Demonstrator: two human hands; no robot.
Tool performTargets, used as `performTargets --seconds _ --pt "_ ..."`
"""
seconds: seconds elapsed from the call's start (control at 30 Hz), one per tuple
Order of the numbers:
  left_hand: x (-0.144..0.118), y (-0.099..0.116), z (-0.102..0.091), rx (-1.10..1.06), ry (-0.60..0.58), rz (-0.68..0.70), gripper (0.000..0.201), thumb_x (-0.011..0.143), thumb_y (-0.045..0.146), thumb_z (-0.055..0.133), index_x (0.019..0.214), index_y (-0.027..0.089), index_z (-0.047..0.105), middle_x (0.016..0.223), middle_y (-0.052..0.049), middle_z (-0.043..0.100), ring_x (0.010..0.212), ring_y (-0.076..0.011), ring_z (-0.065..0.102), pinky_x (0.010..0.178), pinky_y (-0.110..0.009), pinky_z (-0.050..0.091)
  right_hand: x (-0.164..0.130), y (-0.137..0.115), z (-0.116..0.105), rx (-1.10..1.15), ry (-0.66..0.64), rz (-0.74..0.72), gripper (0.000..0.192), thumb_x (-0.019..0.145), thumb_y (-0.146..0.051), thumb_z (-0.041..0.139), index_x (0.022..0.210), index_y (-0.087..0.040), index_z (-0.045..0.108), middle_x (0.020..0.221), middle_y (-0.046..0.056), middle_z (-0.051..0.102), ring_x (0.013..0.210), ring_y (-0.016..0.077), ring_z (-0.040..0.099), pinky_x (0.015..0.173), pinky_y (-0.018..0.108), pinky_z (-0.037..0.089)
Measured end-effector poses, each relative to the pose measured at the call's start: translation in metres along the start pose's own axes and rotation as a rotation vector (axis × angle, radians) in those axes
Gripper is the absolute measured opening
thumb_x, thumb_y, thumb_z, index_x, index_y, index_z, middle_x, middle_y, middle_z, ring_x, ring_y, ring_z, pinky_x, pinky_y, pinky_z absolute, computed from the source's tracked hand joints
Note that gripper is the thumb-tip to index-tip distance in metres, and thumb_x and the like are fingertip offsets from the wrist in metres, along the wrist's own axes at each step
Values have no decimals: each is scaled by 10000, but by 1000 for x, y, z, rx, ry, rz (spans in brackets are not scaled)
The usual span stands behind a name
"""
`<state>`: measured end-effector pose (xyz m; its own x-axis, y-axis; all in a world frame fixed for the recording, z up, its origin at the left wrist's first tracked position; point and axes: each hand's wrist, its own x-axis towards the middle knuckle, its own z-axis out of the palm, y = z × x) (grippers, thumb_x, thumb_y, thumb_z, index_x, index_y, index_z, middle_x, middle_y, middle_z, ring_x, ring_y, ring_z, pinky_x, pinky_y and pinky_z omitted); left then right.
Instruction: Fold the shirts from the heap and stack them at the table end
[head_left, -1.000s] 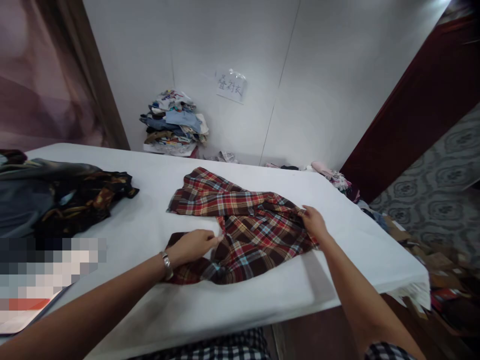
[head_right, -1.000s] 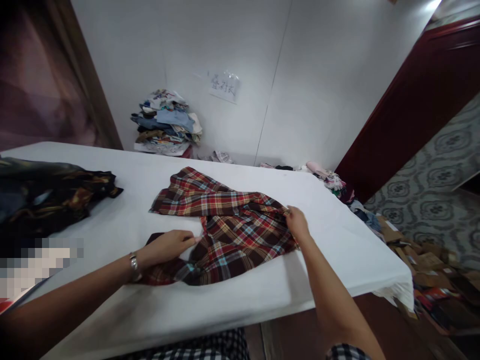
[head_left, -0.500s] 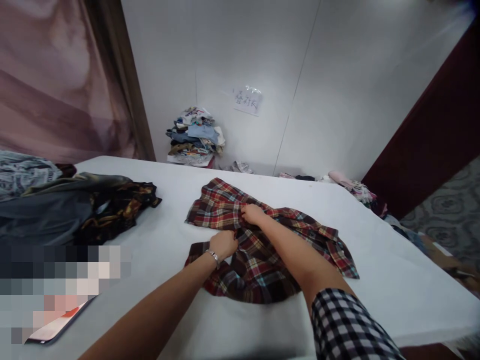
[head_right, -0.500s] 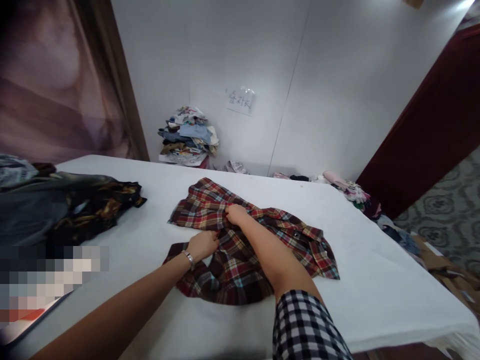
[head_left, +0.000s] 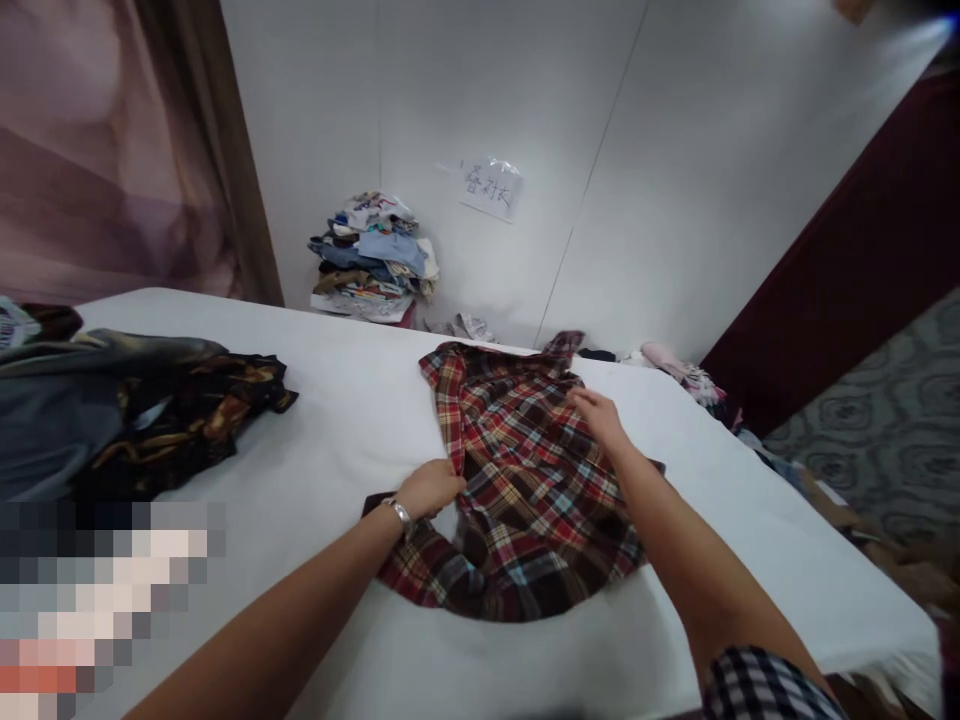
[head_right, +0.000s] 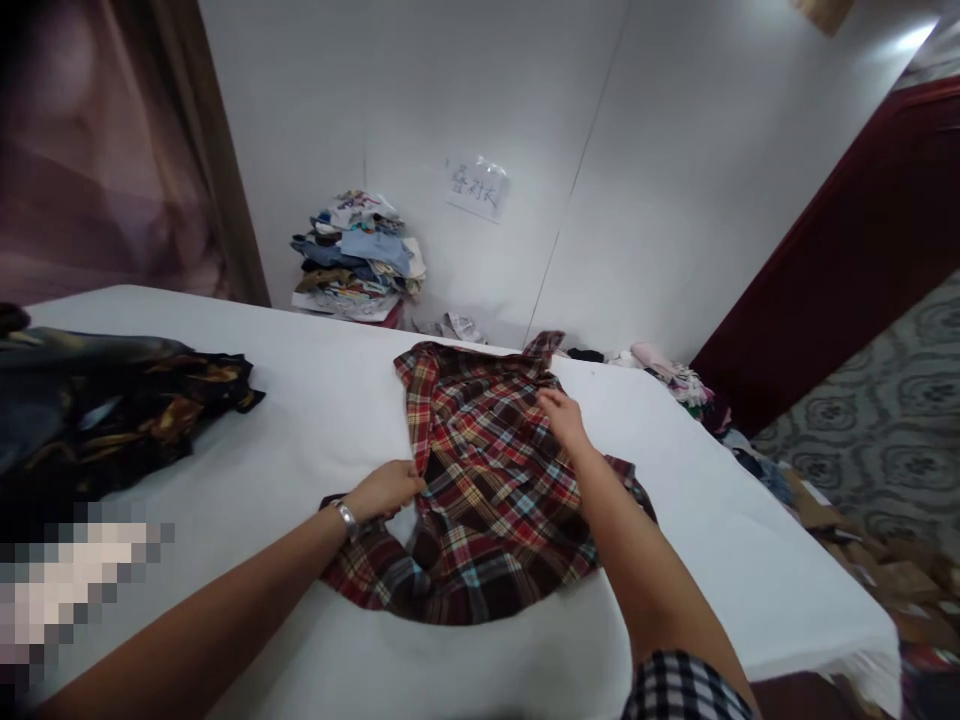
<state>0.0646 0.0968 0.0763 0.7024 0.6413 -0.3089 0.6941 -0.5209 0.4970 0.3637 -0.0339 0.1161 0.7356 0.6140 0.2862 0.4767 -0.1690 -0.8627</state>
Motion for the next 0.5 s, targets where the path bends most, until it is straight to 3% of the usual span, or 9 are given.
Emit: performTargets --seconds 0.1,0.27,0.4,0.5 --pt "15 -2 -15 -23 14 7 405 823 483 421 850 157 658 787 -117 719 658 -225 668 596 -303 482 -74 30 -26 -144 -97 -28 382 749 -432 568 979 -168 721 1031 91 725 989 243 647 938 405 471" --pt "46 2 -31 20 142 -3 650 734 695 465 995 132 658 1072 -204 685 1017 -335 633 790 -370 489 -180 55 -76 -387 52 14 438 832 -475 491 1062 -160 691 1094 130 693 996 261 640 888 411 486" --pt "62 9 -28 7 178 -41 488 720 536 616 943 107 680 1080 -222 677 1028 -366 622 812 -417 489 -223 52 -85 -572 87 175 525 858 -504 464 1231 -164 606 924 100 705 769 238 648 720 370 492" --pt "67 7 -34 -86 205 -68 324 803 406 617 936 115 667 1006 -157 687 946 -279 646 779 -389 514 -230 46 -72 -587 21 279 619 849 -528 490 1359 -177 498 740 40 670 682 218 629 646 321 463"
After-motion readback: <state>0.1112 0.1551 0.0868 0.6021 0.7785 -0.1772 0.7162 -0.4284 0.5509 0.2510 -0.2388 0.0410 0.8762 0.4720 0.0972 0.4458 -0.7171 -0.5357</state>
